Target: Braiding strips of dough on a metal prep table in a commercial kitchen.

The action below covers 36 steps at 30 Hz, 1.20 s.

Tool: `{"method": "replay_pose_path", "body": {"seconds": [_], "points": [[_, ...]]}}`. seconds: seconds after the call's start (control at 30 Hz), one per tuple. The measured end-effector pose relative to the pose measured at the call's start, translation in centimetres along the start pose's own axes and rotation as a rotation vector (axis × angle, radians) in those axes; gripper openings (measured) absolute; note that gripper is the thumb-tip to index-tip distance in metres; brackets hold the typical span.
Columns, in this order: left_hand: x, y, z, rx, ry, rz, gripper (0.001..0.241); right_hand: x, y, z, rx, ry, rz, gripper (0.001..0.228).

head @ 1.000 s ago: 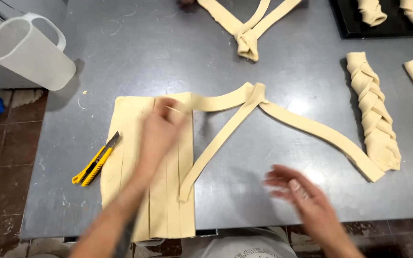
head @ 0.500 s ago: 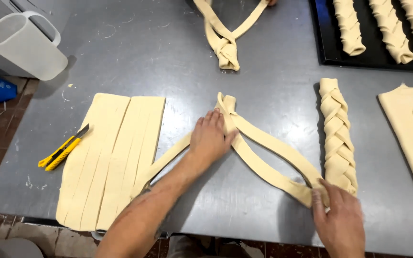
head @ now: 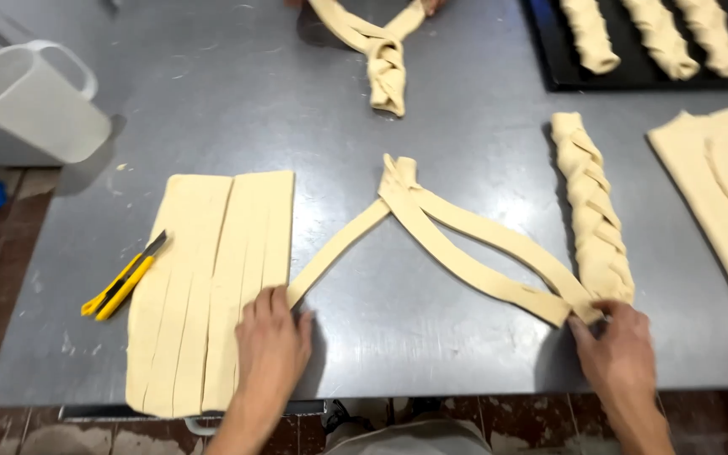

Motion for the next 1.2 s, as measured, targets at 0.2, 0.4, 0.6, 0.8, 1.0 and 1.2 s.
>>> {"method": "replay_pose_path", "body": {"seconds": [0.2,0.4,0.6,0.8,1.0,1.2], "points": [[-1.6,0.1,-3.3,-0.069,0.331,-0.257,0.052,0.1,-0.8,0.5,0.211,0.066,0.164,0.066],[-0.2,-0.3,-4.6,-0.419,0.558,-0.445,0.047,0.7,-1.4,0.4,0.239,0.179,0.299,0.044],[-0.5,-1.2,-5.3,-0.539,0.516,-0.301,0.051,-1.1,1.3,-2.3,0.326,-0.141,0.16,0.059],[-0.3,-0.7,-4.7,-0.442,0.588,-0.29,0.049,-2.0,0.0,-2.9,0.139,0.095,0.382,0.033],[-0.3,-3.7,-6.0,-0.483,0.622,-0.267,0.045,1.9,2.1,-1.8,0.863,0.238,0.687,0.023],[0.0,0.1,-5.1,-0.557,0.556,-0.351,0.036,-2.9,7.9,-13.2,1.068,0.781,0.748,0.02]]}}
Point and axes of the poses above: each hand's wrist, its own x-axis towards the middle knuckle, its own y-axis out of the back of the hand, z = x × y, the point moved 3 cm from there along x, towards the middle knuckle, and after that the axes turned 7 degrees about y, right-handed, at the moved point
